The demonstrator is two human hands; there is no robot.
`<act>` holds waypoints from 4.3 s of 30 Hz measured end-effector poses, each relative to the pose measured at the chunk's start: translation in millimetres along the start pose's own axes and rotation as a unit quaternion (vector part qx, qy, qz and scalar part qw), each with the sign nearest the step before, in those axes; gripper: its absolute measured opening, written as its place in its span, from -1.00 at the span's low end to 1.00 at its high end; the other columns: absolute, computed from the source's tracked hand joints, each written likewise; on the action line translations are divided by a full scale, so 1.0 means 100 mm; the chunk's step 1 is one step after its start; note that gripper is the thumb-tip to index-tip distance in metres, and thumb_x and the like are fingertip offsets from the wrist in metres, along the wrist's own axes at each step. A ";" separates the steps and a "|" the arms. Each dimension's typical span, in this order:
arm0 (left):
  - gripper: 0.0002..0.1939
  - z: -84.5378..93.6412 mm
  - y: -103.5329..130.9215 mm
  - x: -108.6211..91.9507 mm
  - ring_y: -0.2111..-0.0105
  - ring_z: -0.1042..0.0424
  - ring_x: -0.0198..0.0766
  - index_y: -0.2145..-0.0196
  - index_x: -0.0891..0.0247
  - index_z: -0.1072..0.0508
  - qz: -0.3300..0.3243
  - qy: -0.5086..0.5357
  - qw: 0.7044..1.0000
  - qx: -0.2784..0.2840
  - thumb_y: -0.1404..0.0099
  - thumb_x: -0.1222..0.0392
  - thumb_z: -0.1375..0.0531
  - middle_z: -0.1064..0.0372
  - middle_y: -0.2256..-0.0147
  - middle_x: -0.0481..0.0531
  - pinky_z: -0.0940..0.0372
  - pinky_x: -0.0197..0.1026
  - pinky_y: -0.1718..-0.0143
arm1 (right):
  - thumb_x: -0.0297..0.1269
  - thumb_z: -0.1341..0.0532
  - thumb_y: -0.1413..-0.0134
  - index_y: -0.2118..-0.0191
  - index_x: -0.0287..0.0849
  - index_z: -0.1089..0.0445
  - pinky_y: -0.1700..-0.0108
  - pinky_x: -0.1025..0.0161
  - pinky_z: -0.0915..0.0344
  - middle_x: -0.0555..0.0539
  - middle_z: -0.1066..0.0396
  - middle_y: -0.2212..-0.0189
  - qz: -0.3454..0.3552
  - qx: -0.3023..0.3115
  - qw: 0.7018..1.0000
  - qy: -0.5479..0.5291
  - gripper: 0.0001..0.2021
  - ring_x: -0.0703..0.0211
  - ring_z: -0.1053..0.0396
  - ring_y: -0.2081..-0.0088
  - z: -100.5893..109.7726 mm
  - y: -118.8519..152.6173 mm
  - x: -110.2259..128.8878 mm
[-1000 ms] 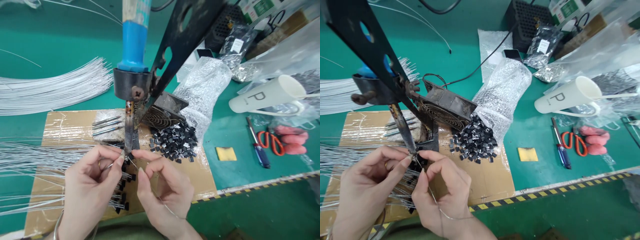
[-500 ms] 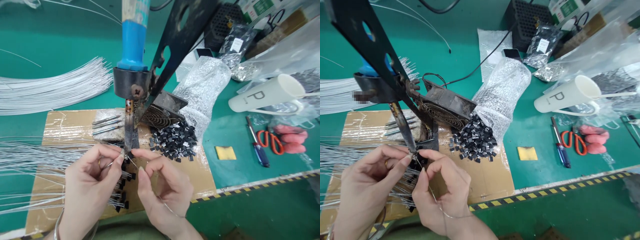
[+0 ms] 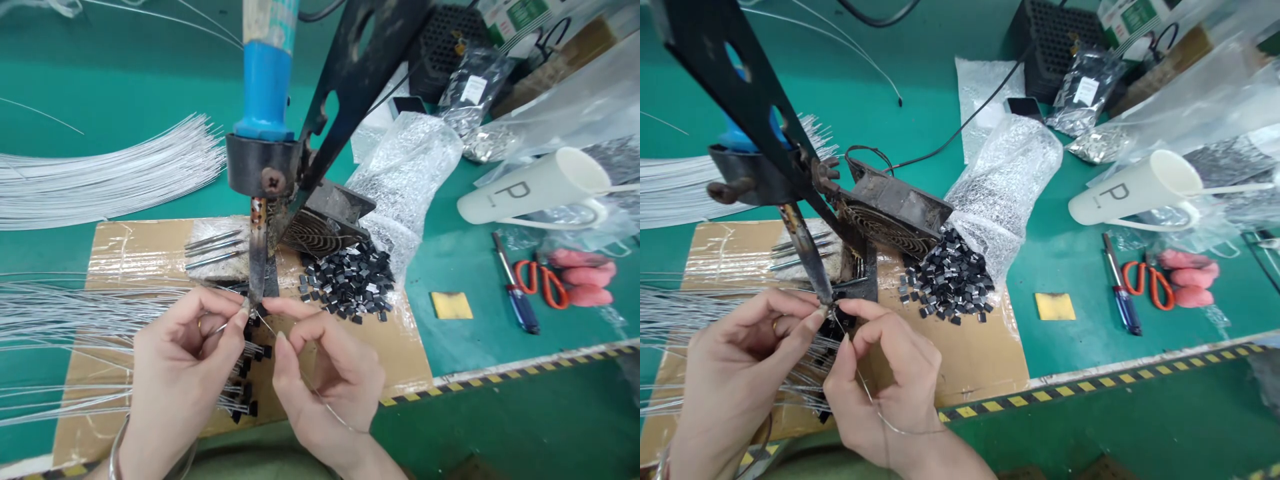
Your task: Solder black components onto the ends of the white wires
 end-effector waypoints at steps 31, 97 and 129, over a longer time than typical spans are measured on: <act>-0.92 0.01 0.00 -0.06 0.60 -0.42 -0.49 0.46 0.17 -0.58 -0.031 -0.024 0.999 -0.009 -0.18 0.29 -0.35 -0.61 0.44 -0.12 -0.30 -0.53 0.59 | -0.60 -0.30 -0.09 0.37 -0.09 -0.37 -0.03 0.33 -0.55 -0.08 -0.71 0.09 0.009 -0.003 1.000 -0.004 -0.77 0.17 -0.71 0.10 -0.01 0.02 -0.03; -0.94 0.01 -0.02 -0.02 0.65 -0.32 -0.48 0.49 0.22 -0.58 -0.001 -0.011 1.000 0.004 -0.13 0.29 -0.35 -0.52 0.50 -0.08 -0.22 -0.49 0.63 | -0.59 -0.31 -0.12 0.36 -0.07 -0.39 0.05 0.19 -0.62 -0.14 -0.73 0.15 0.017 -0.009 1.000 -0.012 -0.77 0.06 -0.72 0.15 -0.01 0.01 -0.06; -0.93 0.02 -0.01 0.00 0.63 -0.37 -0.44 0.48 0.16 -0.57 0.015 -0.007 1.000 -0.007 -0.13 0.27 -0.38 -0.56 0.47 -0.09 -0.24 -0.45 0.64 | -0.59 -0.30 -0.09 0.37 -0.05 -0.37 0.04 0.15 -0.66 -0.14 -0.73 0.12 0.026 -0.015 0.999 0.019 -0.76 0.03 -0.73 0.14 -0.02 -0.01 0.00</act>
Point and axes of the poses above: each hand's wrist, its own y-axis away from the middle knuckle, its own z-axis out of the back of the hand, x = y × z, the point moved 8 cm from there along -y, towards the middle knuckle
